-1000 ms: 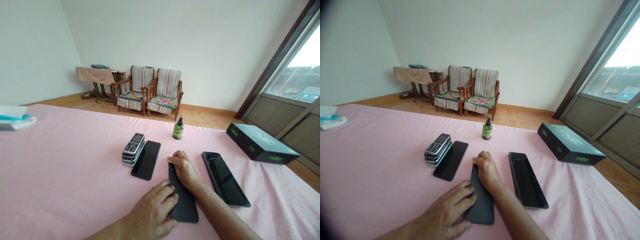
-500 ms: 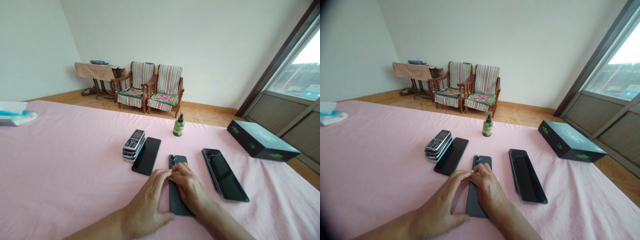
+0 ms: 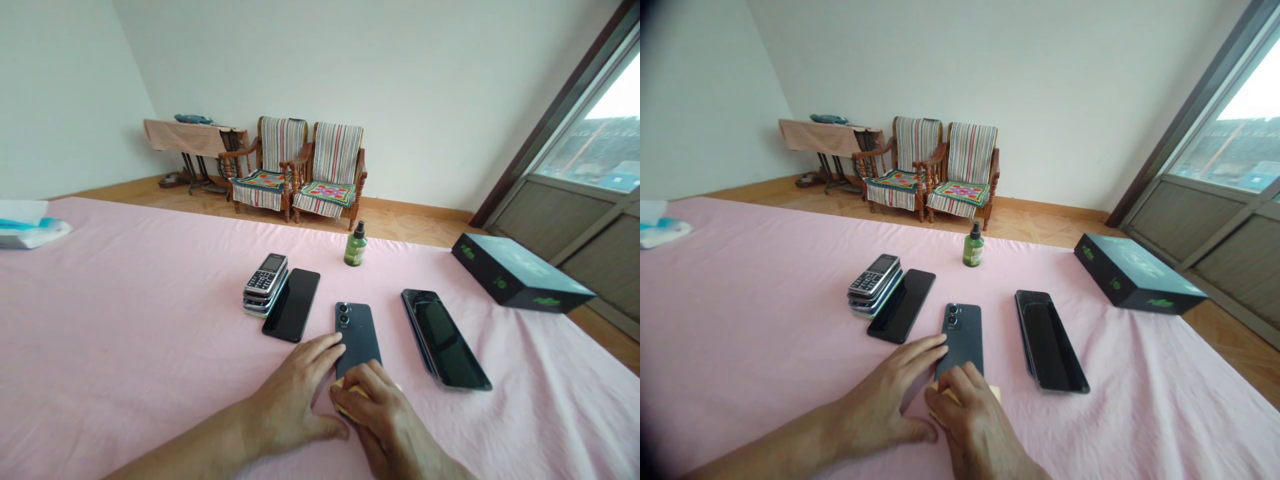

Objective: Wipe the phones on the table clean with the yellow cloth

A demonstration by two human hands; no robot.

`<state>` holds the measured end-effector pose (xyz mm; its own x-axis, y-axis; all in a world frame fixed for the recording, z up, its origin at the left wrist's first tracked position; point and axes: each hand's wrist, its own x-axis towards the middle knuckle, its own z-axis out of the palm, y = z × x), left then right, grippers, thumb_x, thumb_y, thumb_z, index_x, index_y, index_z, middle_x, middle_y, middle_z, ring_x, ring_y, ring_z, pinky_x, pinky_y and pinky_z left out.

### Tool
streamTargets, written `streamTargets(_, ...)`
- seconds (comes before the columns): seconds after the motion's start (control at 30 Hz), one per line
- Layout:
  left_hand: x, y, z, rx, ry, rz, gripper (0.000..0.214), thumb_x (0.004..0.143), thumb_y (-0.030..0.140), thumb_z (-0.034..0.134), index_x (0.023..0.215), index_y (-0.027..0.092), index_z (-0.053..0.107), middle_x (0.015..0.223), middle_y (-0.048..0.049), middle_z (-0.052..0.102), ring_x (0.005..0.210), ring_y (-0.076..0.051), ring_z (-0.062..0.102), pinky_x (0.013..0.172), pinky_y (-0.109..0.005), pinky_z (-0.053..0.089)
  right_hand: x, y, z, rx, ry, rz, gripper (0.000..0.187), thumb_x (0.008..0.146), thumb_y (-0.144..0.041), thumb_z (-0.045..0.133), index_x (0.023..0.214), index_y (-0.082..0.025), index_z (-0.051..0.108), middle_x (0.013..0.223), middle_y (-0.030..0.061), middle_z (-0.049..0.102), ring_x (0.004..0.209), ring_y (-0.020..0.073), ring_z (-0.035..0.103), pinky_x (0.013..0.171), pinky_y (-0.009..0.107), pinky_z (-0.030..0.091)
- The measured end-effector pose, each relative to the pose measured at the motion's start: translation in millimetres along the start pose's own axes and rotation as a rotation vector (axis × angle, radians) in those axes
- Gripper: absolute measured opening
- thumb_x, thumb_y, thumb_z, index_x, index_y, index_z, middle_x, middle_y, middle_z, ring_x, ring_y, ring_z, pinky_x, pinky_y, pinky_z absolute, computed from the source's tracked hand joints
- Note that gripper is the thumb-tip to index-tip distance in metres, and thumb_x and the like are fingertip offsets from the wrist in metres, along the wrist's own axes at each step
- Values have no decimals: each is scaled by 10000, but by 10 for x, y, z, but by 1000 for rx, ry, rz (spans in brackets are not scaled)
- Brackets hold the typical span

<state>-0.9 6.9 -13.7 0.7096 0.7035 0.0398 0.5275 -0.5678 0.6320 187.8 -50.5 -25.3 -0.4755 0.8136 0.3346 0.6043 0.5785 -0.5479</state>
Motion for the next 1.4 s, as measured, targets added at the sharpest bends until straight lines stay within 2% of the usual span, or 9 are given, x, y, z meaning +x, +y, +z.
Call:
streamTargets(0.27, -6, -10, -15, 15, -13, 24, 959, 654, 584, 782, 1424, 148, 414, 1505, -170, 359, 1369, -327, 355, 1119, -489, 323, -159, 30, 38, -18, 80, -135, 269, 840, -7, 484, 979, -179, 636, 852, 67, 629, 744, 186, 529, 605, 287, 450)
streamTargets(0.4, -8, -15, -21, 21, -15, 29, 936, 676, 588, 764, 1422, 140, 421, 1510, -177, 348, 1372, -334, 349, 1118, -491, 325, -216, 58, -11, 71, 179, -92, 281, 833, 3, 451, 951, -172, 637, 854, 74, 585, 792, 181, 551, 653, 284, 480)
streamTargets(0.5, -5, -17, -18, 20, -6, 35, 938, 662, 593, 776, 1414, 148, 437, 1502, -178, 362, 1364, -342, 361, 1110, -500, 334, -178, 36, -38, 71, 134, -97, 294, 871, -17, 475, 1053, -185, 634, 908, 77, 611, 827, 182, 559, 684, 287, 488)
streamTargets(0.67, -14, -14, 0, 30, 21, 52, 956, 628, 556, 823, 1409, 158, 444, 1491, -173, 383, 1353, -336, 380, 1106, -494, 347, -109, -3, -48, 3, 48, -112, 277, 888, -56, 510, 1065, -223, 643, 897, 59, 666, 784, 192, 562, 638, 289, 476)
streamTargets(0.77, -27, -7, 7, 47, 32, 52, 884, 684, 513, 809, 1407, 154, 446, 1489, -168, 387, 1357, -324, 377, 1108, -484, 351, -167, 25, -79, 22, 22, -88, 268, 896, -63, 500, 1071, -212, 637, 900, 68, 660, 806, 195, 572, 656, 296, 494)
streamTargets(0.97, -28, 2, 10, 73, 40, 56, 774, 766, 481, 761, 1402, 161, 455, 1485, -163, 396, 1358, -313, 377, 1110, -481, 351, -423, 161, -177, 17, 29, -61, 339, 889, -42, 459, 1145, -217, 596, 953, 91, 623, 847, 201, 589, 681, 310, 534)
streamTargets(1.1, -28, 9, 12, 81, 33, 51, 763, 773, 453, 760, 1400, 141, 458, 1481, -173, 398, 1354, -322, 378, 1110, -483, 352, -533, 231, -249, -49, 90, 39, 283, 893, -45, 459, 1058, -214, 615, 910, 81, 601, 831, 193, 600, 692, 304, 542)
streamTargets(1.27, -38, 51, 11, 74, 86, 71, 696, 749, 405, 791, 1343, 164, 522, 1435, -158, 457, 1315, -325, 425, 1092, -487, 380, -460, 189, -191, -49, 227, 52, 341, 876, -23, 440, 1091, -216, 621, 938, 86, 600, 840, 188, 610, 694, 286, 541)
streamTargets(1.4, -44, 65, 20, 63, 110, 127, 569, 731, 370, 816, 1217, 155, 613, 1334, -152, 551, 1240, -317, 499, 1064, -477, 417, -273, 88, -84, 60, 133, 72, 323, 858, -12, 453, 986, -218, 667, 923, 73, 612, 857, 190, 602, 707, 289, 524)
